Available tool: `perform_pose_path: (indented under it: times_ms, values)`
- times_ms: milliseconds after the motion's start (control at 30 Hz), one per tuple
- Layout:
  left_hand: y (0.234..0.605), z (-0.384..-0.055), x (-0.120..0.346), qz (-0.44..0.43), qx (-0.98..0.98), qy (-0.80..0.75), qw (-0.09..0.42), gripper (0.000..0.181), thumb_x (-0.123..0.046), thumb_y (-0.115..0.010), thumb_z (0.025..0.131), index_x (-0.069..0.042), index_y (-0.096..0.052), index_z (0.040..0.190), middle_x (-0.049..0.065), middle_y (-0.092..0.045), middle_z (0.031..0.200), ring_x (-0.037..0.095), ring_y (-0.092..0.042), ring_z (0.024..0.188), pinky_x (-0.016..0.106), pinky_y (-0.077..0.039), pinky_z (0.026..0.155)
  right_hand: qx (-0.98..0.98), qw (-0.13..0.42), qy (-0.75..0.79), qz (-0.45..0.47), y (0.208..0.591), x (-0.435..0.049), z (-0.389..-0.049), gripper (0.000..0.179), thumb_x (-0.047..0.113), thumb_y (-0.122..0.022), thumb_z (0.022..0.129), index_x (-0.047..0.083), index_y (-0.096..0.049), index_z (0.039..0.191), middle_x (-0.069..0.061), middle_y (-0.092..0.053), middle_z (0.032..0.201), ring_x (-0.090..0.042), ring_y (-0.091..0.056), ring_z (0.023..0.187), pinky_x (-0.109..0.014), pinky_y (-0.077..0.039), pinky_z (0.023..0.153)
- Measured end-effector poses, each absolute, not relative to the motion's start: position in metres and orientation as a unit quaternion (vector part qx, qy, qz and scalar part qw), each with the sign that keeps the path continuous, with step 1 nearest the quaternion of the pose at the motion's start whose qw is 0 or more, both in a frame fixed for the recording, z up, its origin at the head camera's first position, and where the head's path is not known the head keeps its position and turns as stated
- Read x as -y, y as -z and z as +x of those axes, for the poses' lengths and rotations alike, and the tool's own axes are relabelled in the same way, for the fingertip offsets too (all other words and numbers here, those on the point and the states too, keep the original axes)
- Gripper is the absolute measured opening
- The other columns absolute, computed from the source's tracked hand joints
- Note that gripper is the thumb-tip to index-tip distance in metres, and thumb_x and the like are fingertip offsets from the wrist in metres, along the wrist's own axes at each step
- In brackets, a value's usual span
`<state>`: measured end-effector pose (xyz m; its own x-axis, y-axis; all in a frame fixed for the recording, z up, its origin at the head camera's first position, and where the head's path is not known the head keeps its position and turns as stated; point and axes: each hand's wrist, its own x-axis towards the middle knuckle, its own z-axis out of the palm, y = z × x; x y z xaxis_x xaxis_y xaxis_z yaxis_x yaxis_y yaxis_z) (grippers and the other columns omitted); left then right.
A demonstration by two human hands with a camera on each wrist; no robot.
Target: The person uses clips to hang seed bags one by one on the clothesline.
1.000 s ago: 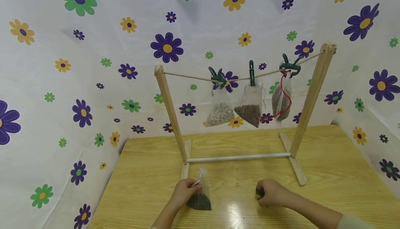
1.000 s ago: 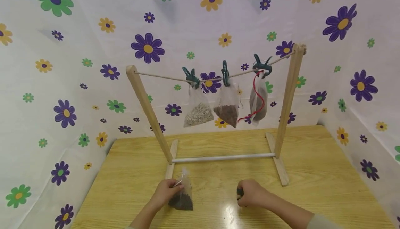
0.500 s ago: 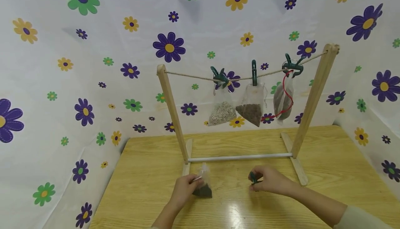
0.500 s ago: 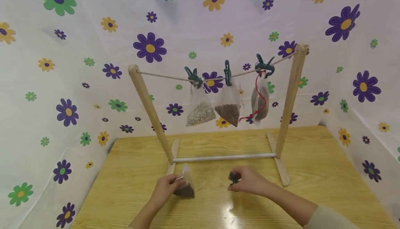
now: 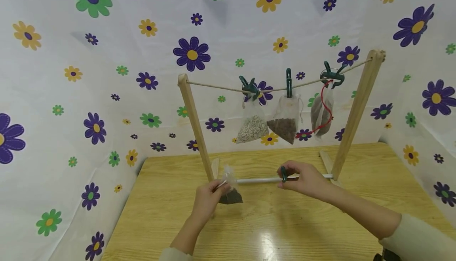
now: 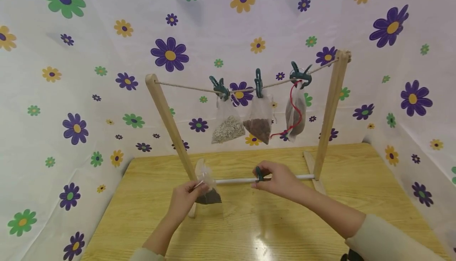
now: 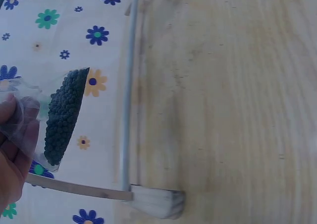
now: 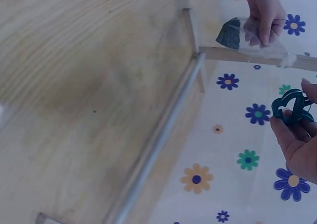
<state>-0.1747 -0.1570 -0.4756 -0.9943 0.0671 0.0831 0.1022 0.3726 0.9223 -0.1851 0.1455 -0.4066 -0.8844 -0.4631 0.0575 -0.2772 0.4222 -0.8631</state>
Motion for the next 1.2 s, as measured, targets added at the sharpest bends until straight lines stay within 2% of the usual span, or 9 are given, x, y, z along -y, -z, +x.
perform_pose_path:
  times_ms: [233,433,600,800,967,1100,1200]
  values:
    - [0.447,-0.184,0.156,-0.060,0.831,0.552,0.038,0.020,-0.021,-0.066,0.089,-0.004,-0.073,0.096,0.010,-0.073,0.090,0.018,-0.071,0.084,0.027,-0.055,0.073,-0.850,0.061,0.470,-0.230,0.378,-0.141,-0.192,0.022,0.024,-0.075,0.081,0.012,-0.063,0.095,-0.004,-0.065,0.100,-0.026,-0.063,0.101,-0.027,-0.054,0.073]
    - [0.421,-0.190,0.154,-0.065,0.827,0.555,0.060,0.017,-0.017,-0.065,0.089,-0.006,-0.073,0.098,0.009,-0.073,0.091,0.018,-0.071,0.085,0.026,-0.055,0.073,-0.849,0.023,0.461,-0.256,0.355,-0.137,-0.197,0.020,0.018,-0.077,0.079,0.010,-0.065,0.094,-0.003,-0.064,0.095,-0.023,-0.064,0.098,-0.027,-0.054,0.079]
    - [0.400,-0.194,0.153,-0.083,0.825,0.550,0.098,0.016,-0.017,-0.064,0.090,-0.006,-0.073,0.098,0.009,-0.073,0.091,0.019,-0.071,0.086,0.027,-0.055,0.073,-0.846,-0.016,0.455,-0.276,0.335,-0.131,-0.201,0.023,0.016,-0.079,0.077,0.006,-0.067,0.095,-0.005,-0.067,0.094,-0.024,-0.066,0.094,-0.029,-0.055,0.078]
    - [0.383,-0.198,0.152,-0.122,0.818,0.549,0.123,0.016,-0.013,-0.062,0.091,-0.002,-0.072,0.098,0.014,-0.072,0.091,0.022,-0.071,0.087,0.027,-0.055,0.075,-0.852,-0.030,0.435,-0.290,0.305,-0.125,-0.203,0.026,0.012,-0.078,0.077,0.004,-0.066,0.099,-0.008,-0.067,0.099,-0.024,-0.068,0.096,-0.031,-0.055,0.079]
    - [0.368,-0.202,0.148,-0.161,0.810,0.535,0.175,0.018,-0.006,-0.062,0.090,0.002,-0.070,0.104,0.016,-0.072,0.089,0.025,-0.071,0.083,0.027,-0.055,0.074,-0.843,-0.039,0.445,-0.302,0.279,-0.120,-0.208,0.031,0.012,-0.077,0.079,0.000,-0.065,0.104,-0.012,-0.066,0.102,-0.024,-0.068,0.095,-0.029,-0.054,0.079]
    - [0.355,-0.208,0.143,-0.188,0.805,0.518,0.220,0.019,-0.004,-0.062,0.090,0.005,-0.069,0.105,0.018,-0.072,0.088,0.027,-0.071,0.079,0.028,-0.056,0.071,-0.839,-0.031,0.457,-0.294,0.257,-0.113,-0.212,0.033,0.013,-0.075,0.081,0.002,-0.063,0.109,-0.010,-0.064,0.106,-0.024,-0.065,0.101,-0.026,-0.054,0.080]
    - [0.347,-0.211,0.140,-0.194,0.806,0.507,0.235,0.020,-0.004,-0.062,0.090,0.006,-0.069,0.105,0.019,-0.071,0.088,0.026,-0.071,0.078,0.028,-0.056,0.070,-0.832,-0.035,0.461,-0.308,0.243,-0.106,-0.216,0.035,0.009,-0.073,0.082,0.001,-0.060,0.113,-0.009,-0.063,0.108,-0.022,-0.063,0.102,-0.027,-0.053,0.082]
